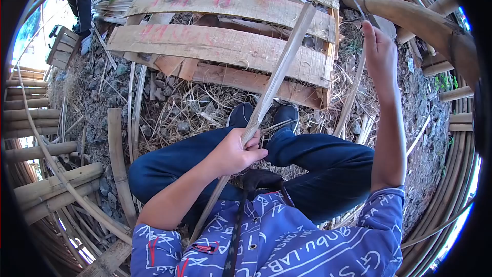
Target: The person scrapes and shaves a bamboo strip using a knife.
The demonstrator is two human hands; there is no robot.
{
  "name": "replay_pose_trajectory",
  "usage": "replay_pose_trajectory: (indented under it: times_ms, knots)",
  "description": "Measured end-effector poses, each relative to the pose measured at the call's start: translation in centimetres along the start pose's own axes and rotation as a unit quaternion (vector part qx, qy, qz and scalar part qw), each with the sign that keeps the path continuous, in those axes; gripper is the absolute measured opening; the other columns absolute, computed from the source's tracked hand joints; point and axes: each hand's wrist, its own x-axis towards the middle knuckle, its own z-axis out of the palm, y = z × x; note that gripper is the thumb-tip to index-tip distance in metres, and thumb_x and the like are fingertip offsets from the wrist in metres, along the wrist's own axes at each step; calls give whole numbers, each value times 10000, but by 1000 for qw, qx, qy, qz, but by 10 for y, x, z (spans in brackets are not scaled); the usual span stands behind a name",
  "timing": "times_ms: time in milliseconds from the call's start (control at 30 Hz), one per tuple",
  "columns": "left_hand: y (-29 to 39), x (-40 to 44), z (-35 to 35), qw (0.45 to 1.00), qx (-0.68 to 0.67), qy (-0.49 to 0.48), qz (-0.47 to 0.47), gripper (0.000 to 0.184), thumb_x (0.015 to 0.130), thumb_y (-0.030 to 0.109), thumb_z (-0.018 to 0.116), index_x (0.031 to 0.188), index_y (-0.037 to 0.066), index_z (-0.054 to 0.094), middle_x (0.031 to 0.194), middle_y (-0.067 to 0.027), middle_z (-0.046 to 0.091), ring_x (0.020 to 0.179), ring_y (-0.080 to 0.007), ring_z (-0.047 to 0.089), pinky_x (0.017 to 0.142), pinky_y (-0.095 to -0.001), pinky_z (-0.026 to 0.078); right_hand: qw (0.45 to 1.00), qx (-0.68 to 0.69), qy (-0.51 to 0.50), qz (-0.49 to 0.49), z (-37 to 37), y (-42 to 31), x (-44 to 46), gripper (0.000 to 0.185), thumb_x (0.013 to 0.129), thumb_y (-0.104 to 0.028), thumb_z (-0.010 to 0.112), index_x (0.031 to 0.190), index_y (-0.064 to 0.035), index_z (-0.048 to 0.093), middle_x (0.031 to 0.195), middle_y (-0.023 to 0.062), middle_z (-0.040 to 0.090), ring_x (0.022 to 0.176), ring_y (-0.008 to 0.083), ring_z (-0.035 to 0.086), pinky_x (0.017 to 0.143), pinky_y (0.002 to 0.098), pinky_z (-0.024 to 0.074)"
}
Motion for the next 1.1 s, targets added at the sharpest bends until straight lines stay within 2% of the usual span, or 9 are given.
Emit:
replay_pose_trajectory:
  times_ms: [100, 233, 267, 367, 500, 633, 700, 867, 1100]
  knots:
    - [5, -1, 2, 999, 19, 24, -19, 414, 811, 45, 666, 650, 130, 293, 597, 65, 339, 568, -26, 332, 498, -239, 303, 991, 127, -45, 2, 7, -1, -13, 604, 978, -509, 406, 619, -24, 439, 526, 10, 373, 513, 104, 338, 483, 314, 288]
    - [3, -3, 4, 995, -78, 11, -69, 315, 924, 212, 552, 685, 117, 369, 576, 54, 362, 489, -44, 375, 415, -226, 306, 947, 284, -145, 39, 5, -26, -35, 567, 994, -452, 418, 596, -48, 397, 549, -46, 311, 524, 73, 270, 478, 297, 226]
    - [1, -2, 2, 984, -155, 0, -93, 320, 960, 282, 495, 709, 110, 399, 564, 40, 370, 451, -61, 404, 374, -220, 305, 946, 280, -159, 36, 1, -33, -41, 550, 990, -427, 439, 608, -32, 423, 544, -27, 330, 531, 75, 286, 480, 303, 245]
    - [-4, -3, -1, 992, -105, -6, -65, 354, 986, 334, 412, 716, 106, 398, 568, 23, 362, 425, -76, 390, 377, -223, 323, 957, 214, -191, 55, -5, -46, -64, 451, 954, -335, 525, 656, 3, 532, 522, 58, 446, 483, 134, 411, 487, 343, 347]
    - [0, -2, -2, 982, -162, -30, -96, 293, 995, 298, 428, 767, 115, 428, 593, 52, 374, 445, -32, 345, 384, -216, 272, 969, 91, -198, -118, 0, -60, -78, 309, 871, -331, 628, 737, -53, 622, 582, 108, 581, 527, 314, 595, 498, 392, 465]
    - [-2, 0, 7, 988, -131, -2, -86, 255, 995, 274, 425, 795, 116, 436, 622, 63, 372, 479, -23, 322, 411, -217, 265, 957, 68, -161, -233, 16, -61, -88, 339, 859, -389, 628, 704, -96, 560, 572, 67, 568, 497, 275, 583, 441, 380, 434]
    - [0, 0, 17, 996, -77, 26, -23, 264, 992, 335, 413, 829, 127, 399, 638, 42, 328, 489, -43, 322, 394, -205, 251, 956, 64, -164, -234, 19, -60, -88, 350, 860, -398, 624, 696, -102, 532, 580, 56, 564, 482, 267, 569, 428, 377, 420]
    - [-2, 2, 18, 997, -68, -17, -20, 267, 1004, 344, 382, 899, 99, 391, 709, 8, 373, 549, -63, 414, 456, -211, 434, 958, 73, -169, -218, 13, -59, -89, 345, 866, -385, 619, 707, -90, 537, 592, 66, 567, 494, 274, 576, 441, 374, 436]
    - [6, 4, 14, 998, -65, 15, -19, 220, 994, 297, 438, 901, 102, 396, 658, 14, 419, 418, -44, 421, 343, -188, 367, 957, 73, -181, -213, 14, -56, -93, 351, 865, -383, 619, 708, -80, 536, 602, 78, 568, 508, 286, 578, 452, 380, 444]
